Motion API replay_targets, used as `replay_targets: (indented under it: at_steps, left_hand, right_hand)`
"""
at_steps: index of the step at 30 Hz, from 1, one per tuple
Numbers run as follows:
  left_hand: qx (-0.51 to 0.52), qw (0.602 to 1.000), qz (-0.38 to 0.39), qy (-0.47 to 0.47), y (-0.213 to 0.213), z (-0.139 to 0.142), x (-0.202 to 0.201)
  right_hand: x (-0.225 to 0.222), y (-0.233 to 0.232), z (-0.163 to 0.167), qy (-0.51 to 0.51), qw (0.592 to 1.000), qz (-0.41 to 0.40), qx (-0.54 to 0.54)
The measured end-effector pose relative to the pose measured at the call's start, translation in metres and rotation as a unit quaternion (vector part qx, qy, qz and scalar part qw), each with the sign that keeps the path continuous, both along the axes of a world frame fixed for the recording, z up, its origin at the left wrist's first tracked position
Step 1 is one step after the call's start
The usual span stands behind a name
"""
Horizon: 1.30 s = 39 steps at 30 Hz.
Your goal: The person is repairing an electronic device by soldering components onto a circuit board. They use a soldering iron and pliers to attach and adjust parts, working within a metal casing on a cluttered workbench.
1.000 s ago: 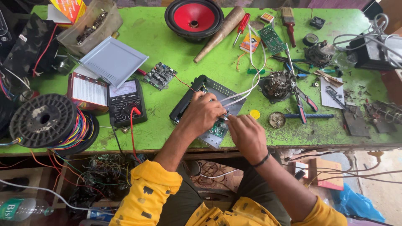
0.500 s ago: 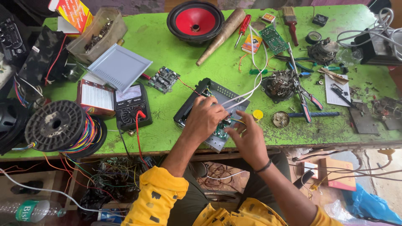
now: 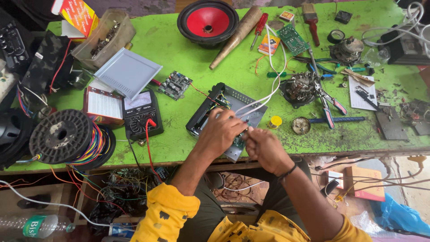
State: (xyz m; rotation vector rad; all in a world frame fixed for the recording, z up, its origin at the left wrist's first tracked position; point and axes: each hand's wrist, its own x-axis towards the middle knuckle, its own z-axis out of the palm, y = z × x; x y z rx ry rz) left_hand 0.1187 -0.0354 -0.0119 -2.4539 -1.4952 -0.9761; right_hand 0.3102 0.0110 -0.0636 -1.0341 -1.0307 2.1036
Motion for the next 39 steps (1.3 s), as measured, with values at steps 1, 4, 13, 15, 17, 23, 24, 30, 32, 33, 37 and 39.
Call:
replay_targets:
  at_steps: [1, 4, 13, 15, 17, 23, 24, 30, 32, 33, 37, 39]
  left_hand:
    - [-0.023, 1.0, 0.002, 0.005, -0.001, 0.0, -0.002]
    - [-0.052, 0.999, 0.014, 0.0, -0.002, 0.0, -0.008]
    - [-0.032, 0.999, 0.014, -0.009, -0.005, 0.001, -0.008]
    - [-0.023, 1.0, 0.021, -0.003, -0.008, 0.001, -0.007]
    - [-0.021, 0.999, 0.025, -0.014, -0.009, 0.001, -0.006]
    - [-0.038, 0.999, 0.007, -0.007, -0.01, -0.005, -0.005]
    - [-0.041, 0.997, 0.025, -0.054, -0.01, -0.007, -0.006]
    - [-0.168, 0.796, 0.053, -0.58, -0.012, -0.024, -0.031]
    - [-0.147, 0.7, 0.014, -0.699, -0.005, -0.028, -0.045]
    - [-0.126, 0.676, 0.005, -0.726, 0.0, -0.029, -0.049]
    - [-0.035, 0.605, 0.016, -0.795, 0.019, -0.026, -0.057]
    - [-0.027, 0.627, 0.044, -0.777, 0.016, -0.022, -0.057]
  right_hand:
    - [0.001, -0.005, 0.003, -0.039, 0.998, 0.007, 0.052]
    - [0.004, -0.024, 0.008, -0.23, 0.861, -0.037, 0.452]
    - [0.0, -0.012, -0.012, 0.111, 0.993, 0.02, -0.042]
    - [0.0, -0.01, -0.012, 0.194, 0.969, 0.029, -0.152]
    - [0.001, -0.011, -0.009, 0.126, 0.984, -0.011, -0.127]
    - [0.002, -0.016, -0.001, 0.053, 0.998, 0.015, -0.041]
    - [0.006, -0.015, -0.001, -0.011, 0.999, 0.002, 0.054]
    - [0.081, 0.012, -0.003, -0.3, 0.792, -0.203, 0.492]
    - [0.119, 0.038, 0.001, -0.408, 0.723, -0.23, 0.508]
    - [0.137, 0.051, 0.004, -0.464, 0.668, -0.223, 0.537]
    - [0.167, 0.106, 0.004, -0.517, 0.571, -0.15, 0.619]
    - [0.173, 0.124, 0.001, -0.539, 0.575, -0.08, 0.61]
